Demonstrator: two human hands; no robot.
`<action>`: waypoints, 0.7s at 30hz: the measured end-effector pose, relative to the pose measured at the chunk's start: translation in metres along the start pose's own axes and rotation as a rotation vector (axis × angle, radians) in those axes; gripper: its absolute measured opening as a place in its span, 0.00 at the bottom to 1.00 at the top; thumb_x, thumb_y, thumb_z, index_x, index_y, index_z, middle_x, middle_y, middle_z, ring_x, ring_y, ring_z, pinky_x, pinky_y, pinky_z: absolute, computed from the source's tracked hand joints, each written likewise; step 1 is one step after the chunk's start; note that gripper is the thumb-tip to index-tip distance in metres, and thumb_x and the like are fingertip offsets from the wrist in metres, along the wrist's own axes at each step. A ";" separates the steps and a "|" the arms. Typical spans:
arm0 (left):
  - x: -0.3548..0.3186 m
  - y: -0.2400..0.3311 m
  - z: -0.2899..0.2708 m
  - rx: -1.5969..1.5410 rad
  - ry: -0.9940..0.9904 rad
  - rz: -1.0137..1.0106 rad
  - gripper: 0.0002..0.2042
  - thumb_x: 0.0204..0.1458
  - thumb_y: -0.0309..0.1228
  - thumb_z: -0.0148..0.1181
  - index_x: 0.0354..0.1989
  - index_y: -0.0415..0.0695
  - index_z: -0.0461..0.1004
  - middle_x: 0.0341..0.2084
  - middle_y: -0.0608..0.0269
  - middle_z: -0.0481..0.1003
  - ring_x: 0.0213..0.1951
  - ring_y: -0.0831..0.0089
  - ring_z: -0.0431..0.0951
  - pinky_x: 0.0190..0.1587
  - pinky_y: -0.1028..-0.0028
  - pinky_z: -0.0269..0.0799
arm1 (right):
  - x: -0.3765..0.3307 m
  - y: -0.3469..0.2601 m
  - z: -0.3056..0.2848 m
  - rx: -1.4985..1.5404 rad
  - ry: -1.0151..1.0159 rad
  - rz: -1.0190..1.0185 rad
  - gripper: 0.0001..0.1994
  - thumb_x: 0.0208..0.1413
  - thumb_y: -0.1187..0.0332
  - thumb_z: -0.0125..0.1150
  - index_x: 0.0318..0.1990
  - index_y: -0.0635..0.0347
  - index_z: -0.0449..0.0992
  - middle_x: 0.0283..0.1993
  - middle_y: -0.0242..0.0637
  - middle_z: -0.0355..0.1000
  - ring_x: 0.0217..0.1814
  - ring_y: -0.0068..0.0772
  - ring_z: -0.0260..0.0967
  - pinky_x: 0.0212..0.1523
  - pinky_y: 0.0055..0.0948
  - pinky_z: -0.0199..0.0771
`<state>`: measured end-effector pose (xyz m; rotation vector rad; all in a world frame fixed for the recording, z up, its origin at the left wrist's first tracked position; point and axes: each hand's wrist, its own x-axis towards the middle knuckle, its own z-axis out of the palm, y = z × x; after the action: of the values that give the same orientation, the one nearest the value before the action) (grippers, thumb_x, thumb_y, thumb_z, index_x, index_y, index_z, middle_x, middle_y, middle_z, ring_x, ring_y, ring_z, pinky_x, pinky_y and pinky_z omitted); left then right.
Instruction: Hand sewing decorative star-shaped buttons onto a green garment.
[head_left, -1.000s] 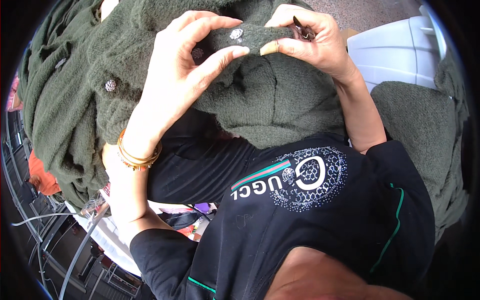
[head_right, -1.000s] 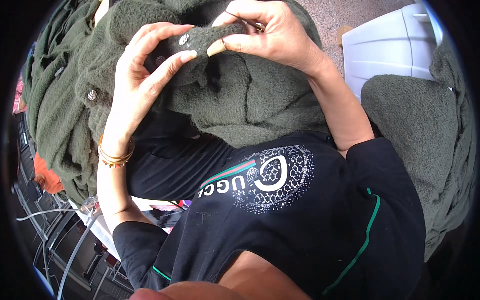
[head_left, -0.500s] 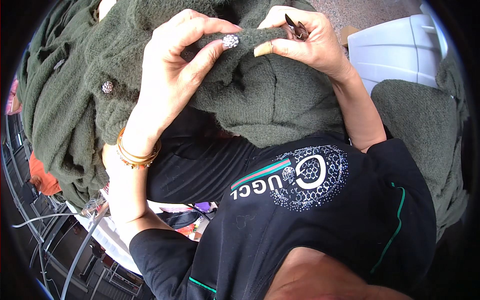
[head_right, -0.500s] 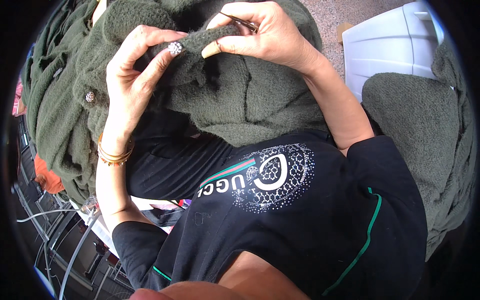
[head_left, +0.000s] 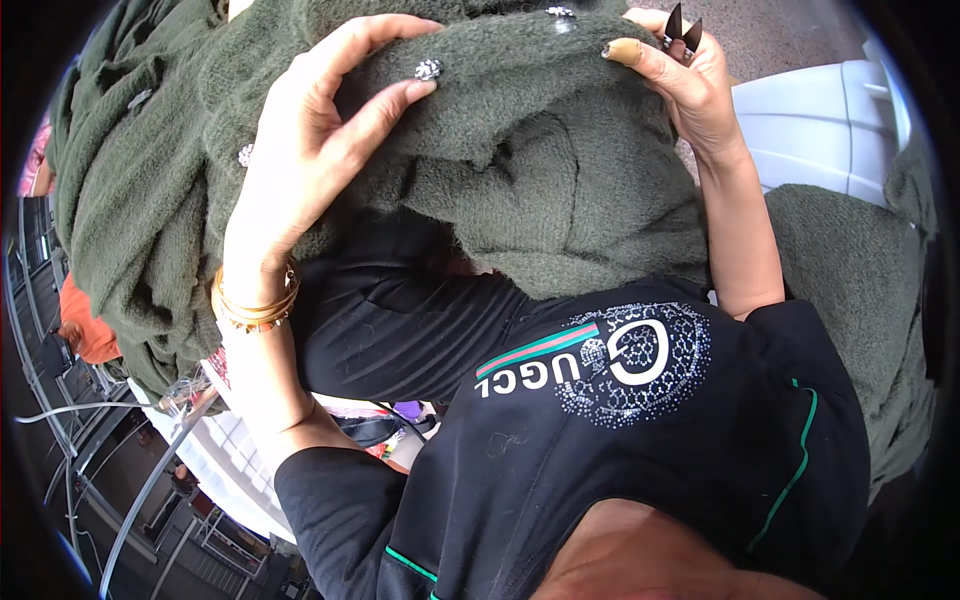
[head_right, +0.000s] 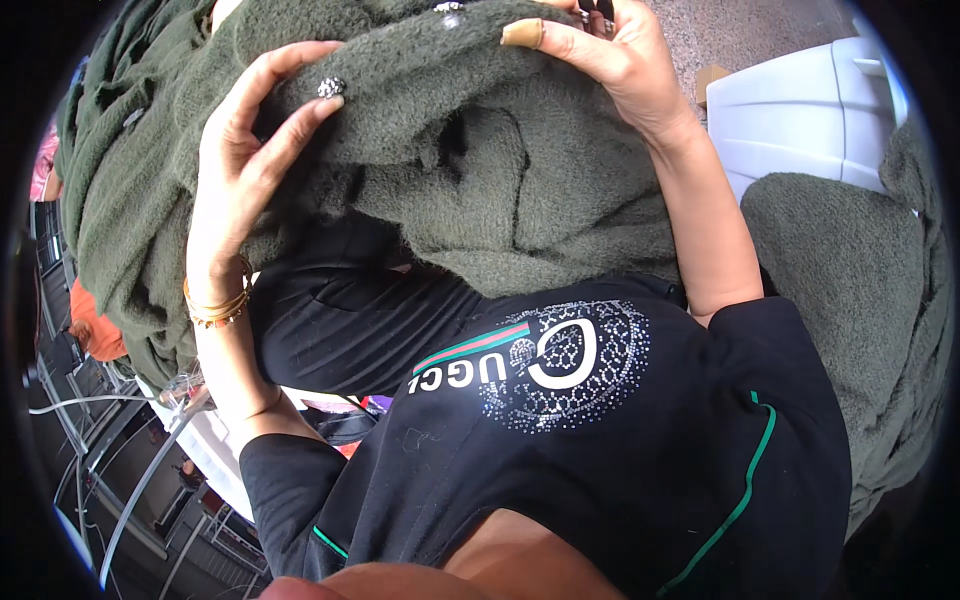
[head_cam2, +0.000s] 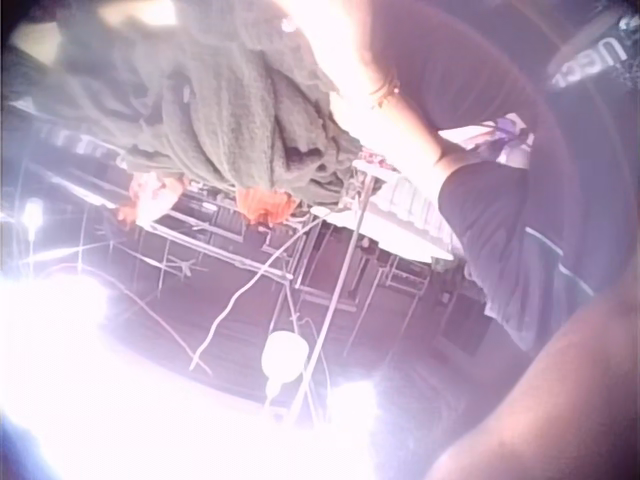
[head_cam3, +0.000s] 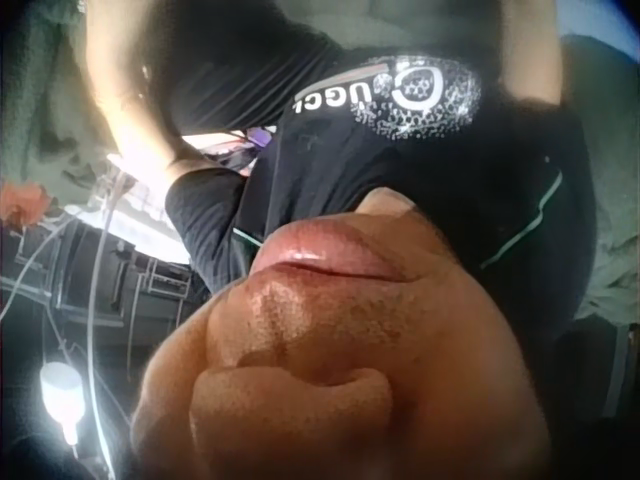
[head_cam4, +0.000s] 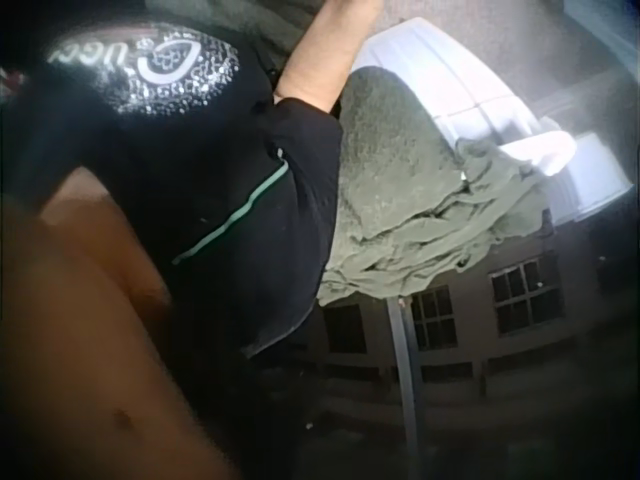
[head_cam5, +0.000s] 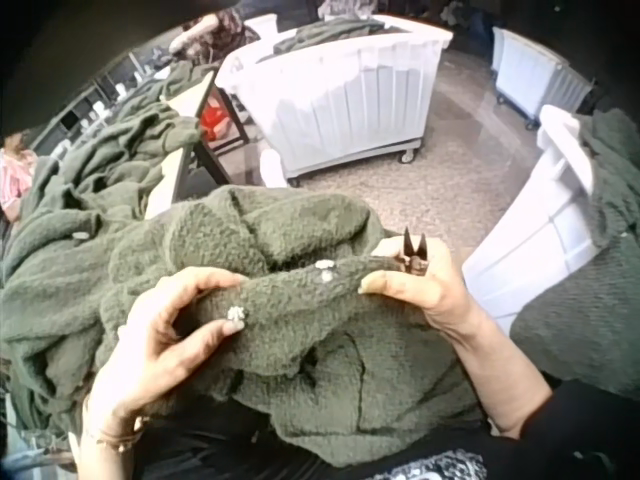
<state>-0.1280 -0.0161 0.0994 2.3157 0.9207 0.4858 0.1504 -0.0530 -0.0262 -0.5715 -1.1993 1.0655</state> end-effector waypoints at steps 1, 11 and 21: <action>-0.001 -0.006 -0.001 -0.158 -0.019 -0.035 0.14 0.55 0.23 0.61 0.51 0.40 0.75 0.42 0.67 0.77 0.46 0.79 0.74 0.52 0.77 0.67 | 0.005 0.015 -0.001 0.356 -0.137 -0.333 0.07 0.49 0.73 0.66 0.35 0.64 0.79 0.26 0.26 0.69 0.28 0.16 0.64 0.30 0.18 0.60; -0.027 0.005 -0.040 -0.444 -0.009 -0.321 0.19 0.61 0.33 0.51 0.58 0.39 0.71 0.42 0.70 0.73 0.47 0.82 0.69 0.55 0.82 0.58 | -0.030 -0.006 -0.022 -0.177 0.215 0.299 0.16 0.59 0.68 0.62 0.52 0.67 0.74 0.33 0.23 0.73 0.23 0.05 0.54 0.22 0.08 0.52; -0.034 0.018 -0.065 -0.821 -0.093 -0.459 0.33 0.43 0.21 0.68 0.62 0.38 0.65 0.38 0.66 0.71 0.39 0.79 0.70 0.40 0.82 0.66 | -0.024 -0.013 -0.003 -0.170 0.256 0.309 0.16 0.58 0.69 0.64 0.51 0.66 0.75 0.33 0.23 0.72 0.22 0.04 0.54 0.20 0.09 0.51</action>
<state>-0.1768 -0.0257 0.1559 1.3323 0.9380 0.4403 0.1576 -0.0796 -0.0276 -1.0203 -1.0007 1.1136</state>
